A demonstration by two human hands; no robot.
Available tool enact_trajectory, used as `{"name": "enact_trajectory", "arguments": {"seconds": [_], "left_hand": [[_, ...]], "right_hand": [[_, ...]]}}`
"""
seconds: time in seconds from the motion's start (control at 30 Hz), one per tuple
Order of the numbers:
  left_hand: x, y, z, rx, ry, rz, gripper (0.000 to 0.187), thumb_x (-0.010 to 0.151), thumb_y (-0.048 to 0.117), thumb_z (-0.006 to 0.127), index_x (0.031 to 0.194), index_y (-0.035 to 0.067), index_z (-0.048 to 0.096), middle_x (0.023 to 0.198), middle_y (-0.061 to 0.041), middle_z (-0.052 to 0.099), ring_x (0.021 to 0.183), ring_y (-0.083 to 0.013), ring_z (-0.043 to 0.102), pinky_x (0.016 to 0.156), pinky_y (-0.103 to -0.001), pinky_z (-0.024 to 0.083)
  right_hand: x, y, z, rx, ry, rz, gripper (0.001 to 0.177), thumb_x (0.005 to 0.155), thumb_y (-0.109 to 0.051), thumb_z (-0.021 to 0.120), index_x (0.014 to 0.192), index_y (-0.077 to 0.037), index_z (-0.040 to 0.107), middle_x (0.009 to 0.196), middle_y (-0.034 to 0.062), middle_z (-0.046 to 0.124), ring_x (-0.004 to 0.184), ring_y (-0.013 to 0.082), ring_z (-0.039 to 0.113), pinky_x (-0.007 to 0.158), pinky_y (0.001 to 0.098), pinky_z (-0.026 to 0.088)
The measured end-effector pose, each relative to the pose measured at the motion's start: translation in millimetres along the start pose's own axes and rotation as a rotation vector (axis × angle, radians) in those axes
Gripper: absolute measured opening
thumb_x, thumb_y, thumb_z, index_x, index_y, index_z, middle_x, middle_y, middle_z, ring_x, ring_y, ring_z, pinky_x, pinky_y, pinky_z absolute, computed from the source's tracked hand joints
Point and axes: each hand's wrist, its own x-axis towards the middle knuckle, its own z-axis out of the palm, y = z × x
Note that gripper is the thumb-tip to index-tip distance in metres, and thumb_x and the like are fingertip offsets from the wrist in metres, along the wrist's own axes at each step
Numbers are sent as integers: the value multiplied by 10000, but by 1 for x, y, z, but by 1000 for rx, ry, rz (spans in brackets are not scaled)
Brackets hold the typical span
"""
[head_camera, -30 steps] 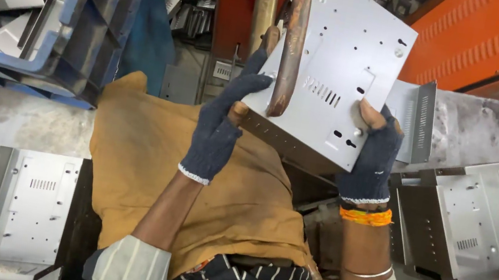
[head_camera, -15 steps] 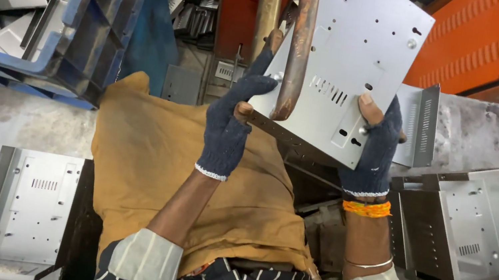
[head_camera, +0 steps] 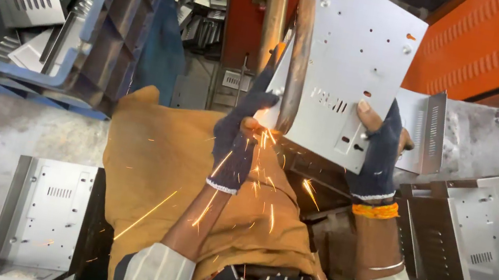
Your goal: The recorder is using a spot welding machine to assemble pre-cut and bent metal components into metal boxes or enclosures.
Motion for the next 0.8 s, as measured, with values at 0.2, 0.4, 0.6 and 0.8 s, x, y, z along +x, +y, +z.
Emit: {"name": "enact_trajectory", "arguments": {"seconds": [0.2,0.4,0.6,0.8], "left_hand": [[1,27,14,163,-118,182,608,1055,457,671,1499,54,567,1529,-103,564,1417,-194,528,1233,-371,433],[-9,15,28,283,-157,174,940,881,210,861,1639,102,316,1729,-106,323,1539,-250,420,1233,-409,478],[0,14,39,370,-63,270,915,870,122,864,1612,125,329,1744,-92,242,1591,-276,354,1181,-419,506],[-5,11,34,294,-38,256,898,902,31,816,1646,140,325,1698,-92,314,1525,-230,441,1111,-384,550]], "right_hand": [[21,-13,-11,139,-139,69,543,912,-248,650,1370,30,562,1130,96,687,961,174,682,832,314,562],[39,-1,-24,68,-222,65,489,972,-252,645,1353,49,593,1133,91,676,976,158,663,831,296,552],[58,-12,-7,74,-242,110,581,884,-247,672,1385,23,557,1123,102,685,979,165,685,818,296,573],[67,5,-17,49,-254,166,595,884,-240,683,1395,44,574,1167,137,688,976,174,686,829,288,557]]}}
